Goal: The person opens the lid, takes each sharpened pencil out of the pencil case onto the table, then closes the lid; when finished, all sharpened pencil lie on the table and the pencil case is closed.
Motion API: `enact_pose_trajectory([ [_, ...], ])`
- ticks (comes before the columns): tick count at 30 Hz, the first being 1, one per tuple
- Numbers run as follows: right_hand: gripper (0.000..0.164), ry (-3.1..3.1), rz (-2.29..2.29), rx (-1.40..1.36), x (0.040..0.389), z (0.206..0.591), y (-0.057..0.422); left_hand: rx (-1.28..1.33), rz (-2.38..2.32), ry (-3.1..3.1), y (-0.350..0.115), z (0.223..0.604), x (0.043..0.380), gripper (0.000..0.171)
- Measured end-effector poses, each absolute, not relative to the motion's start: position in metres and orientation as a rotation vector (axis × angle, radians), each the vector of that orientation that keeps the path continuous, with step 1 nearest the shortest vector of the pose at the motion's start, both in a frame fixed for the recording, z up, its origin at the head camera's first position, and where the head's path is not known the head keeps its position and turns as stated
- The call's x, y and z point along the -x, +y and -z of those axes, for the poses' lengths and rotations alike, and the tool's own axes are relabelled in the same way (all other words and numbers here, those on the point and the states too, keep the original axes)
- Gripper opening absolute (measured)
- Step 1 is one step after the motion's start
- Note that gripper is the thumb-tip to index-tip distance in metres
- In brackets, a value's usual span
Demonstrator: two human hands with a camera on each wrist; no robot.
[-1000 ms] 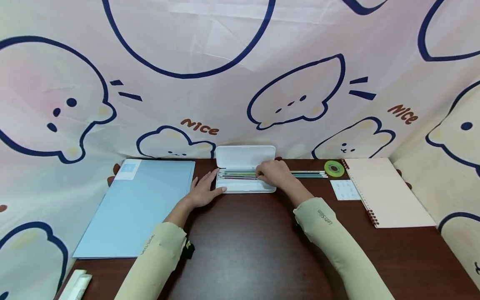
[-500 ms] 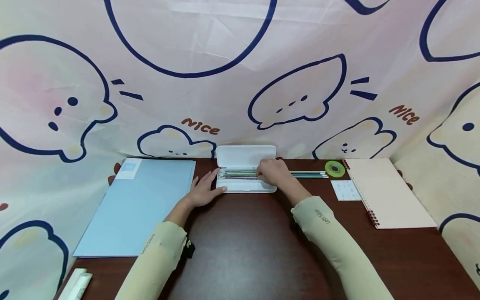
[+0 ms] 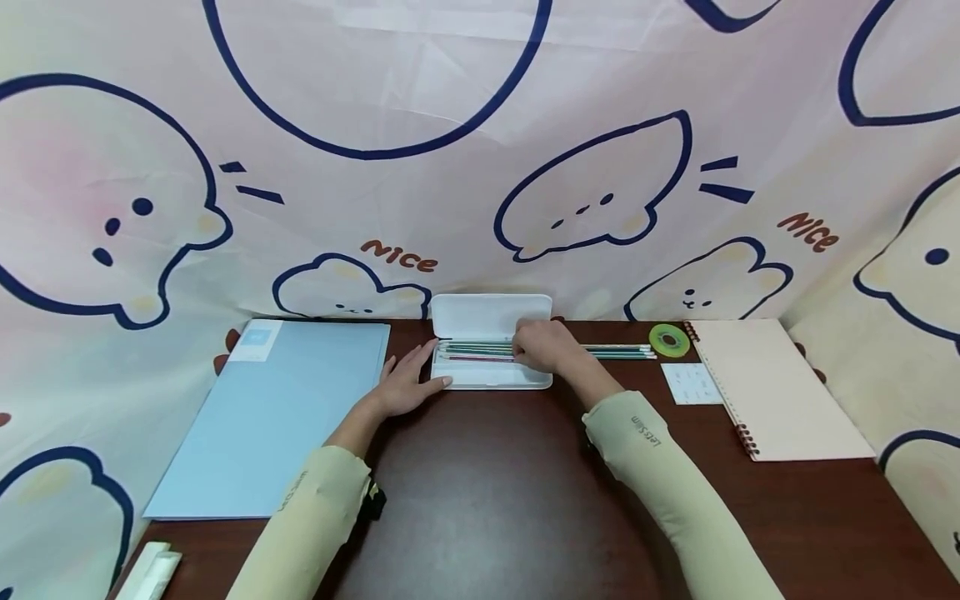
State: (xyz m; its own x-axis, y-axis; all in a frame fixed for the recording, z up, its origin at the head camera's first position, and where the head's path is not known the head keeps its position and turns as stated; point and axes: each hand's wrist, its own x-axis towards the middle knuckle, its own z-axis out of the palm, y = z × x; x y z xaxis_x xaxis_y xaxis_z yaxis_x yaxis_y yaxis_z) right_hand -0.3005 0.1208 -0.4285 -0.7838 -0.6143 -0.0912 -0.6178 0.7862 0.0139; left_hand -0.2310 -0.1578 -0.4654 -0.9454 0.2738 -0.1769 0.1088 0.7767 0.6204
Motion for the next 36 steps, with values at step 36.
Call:
enact_pose_trajectory([
  [36,0.028,2.862,0.360,1.011,0.297,0.418,0.153,-0.332,-0.923,2.723,-0.161,0.468,0.230,0.083],
])
